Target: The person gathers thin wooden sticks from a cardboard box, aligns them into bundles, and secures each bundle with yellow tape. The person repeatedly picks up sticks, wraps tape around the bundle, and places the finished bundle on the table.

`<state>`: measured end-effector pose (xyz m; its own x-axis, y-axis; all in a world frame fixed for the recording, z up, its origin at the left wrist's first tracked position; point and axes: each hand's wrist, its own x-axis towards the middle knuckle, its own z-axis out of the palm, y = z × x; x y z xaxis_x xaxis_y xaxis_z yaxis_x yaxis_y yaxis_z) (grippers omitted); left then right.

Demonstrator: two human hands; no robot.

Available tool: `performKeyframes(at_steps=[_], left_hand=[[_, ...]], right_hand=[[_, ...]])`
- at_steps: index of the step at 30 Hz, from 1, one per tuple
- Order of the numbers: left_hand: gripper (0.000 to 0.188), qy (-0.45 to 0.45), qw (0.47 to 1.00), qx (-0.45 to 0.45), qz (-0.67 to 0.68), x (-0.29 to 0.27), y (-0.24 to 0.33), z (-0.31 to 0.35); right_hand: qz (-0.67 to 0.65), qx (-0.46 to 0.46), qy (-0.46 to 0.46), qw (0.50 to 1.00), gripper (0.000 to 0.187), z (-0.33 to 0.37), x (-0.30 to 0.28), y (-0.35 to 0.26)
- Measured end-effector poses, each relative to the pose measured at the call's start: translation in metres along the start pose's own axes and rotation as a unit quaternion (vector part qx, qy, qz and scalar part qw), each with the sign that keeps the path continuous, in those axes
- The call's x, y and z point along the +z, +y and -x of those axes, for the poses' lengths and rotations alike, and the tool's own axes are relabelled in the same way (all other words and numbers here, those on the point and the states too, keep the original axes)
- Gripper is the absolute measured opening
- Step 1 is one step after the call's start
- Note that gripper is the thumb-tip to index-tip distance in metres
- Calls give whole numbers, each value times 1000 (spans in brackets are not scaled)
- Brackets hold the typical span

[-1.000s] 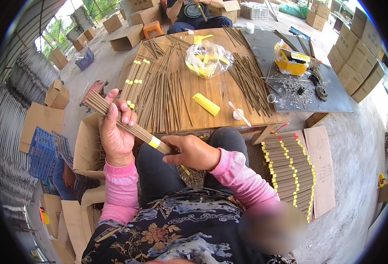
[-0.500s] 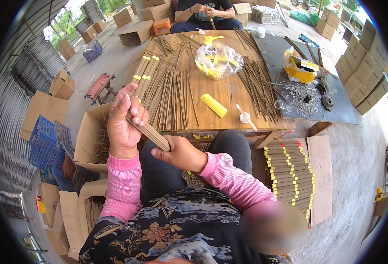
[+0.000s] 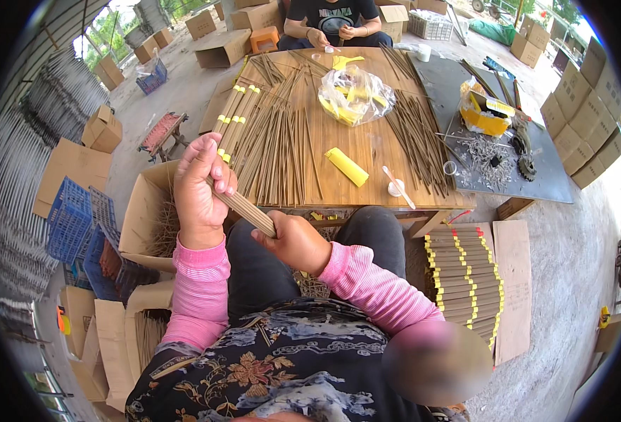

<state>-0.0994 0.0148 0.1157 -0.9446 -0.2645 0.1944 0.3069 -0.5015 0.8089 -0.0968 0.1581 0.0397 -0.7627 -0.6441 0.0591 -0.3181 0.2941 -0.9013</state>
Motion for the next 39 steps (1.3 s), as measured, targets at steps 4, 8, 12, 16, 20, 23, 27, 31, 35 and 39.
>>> performKeyframes(at_steps=[4, 8, 12, 16, 20, 23, 27, 31, 35, 39], left_hand=[[22, -89, 994, -7, 64, -6, -1, 3], [22, -126, 989, 2, 73, -5, -3, 6], [23, -87, 996, 31, 12, 2, -5, 7], [22, -63, 997, 47, -17, 5, -5, 8], [22, -57, 997, 49, -35, 5, -8, 10], [22, -63, 997, 30, -34, 7, -12, 13], [25, -134, 991, -16, 12, 12, -13, 14], [34, -200, 980, -17, 17, 2, -7, 6], [58, -191, 969, -5, 153, 7, 4, 4], [74, -128, 986, 12, 106, -5, -7, 9]], right_hand=[[-188, -39, -94, 977, 25, 7, 6, 12], [-184, -34, -85, 979, 26, 7, 6, 16], [-132, -65, -64, 987, 36, 4, 2, 23], [-160, -97, -85, 979, 66, 3, -13, 13], [58, -223, 0, 973, 82, 1, -26, 9], [48, -235, 25, 970, 77, -4, -23, -4], [-263, 56, -143, 953, 39, -1, -13, -16], [-176, -130, -20, 976, 22, -5, 2, 0], [-142, -120, -2, 982, 19, 2, -1, -5], [-134, -103, 28, 985, 15, 6, -6, -6]])
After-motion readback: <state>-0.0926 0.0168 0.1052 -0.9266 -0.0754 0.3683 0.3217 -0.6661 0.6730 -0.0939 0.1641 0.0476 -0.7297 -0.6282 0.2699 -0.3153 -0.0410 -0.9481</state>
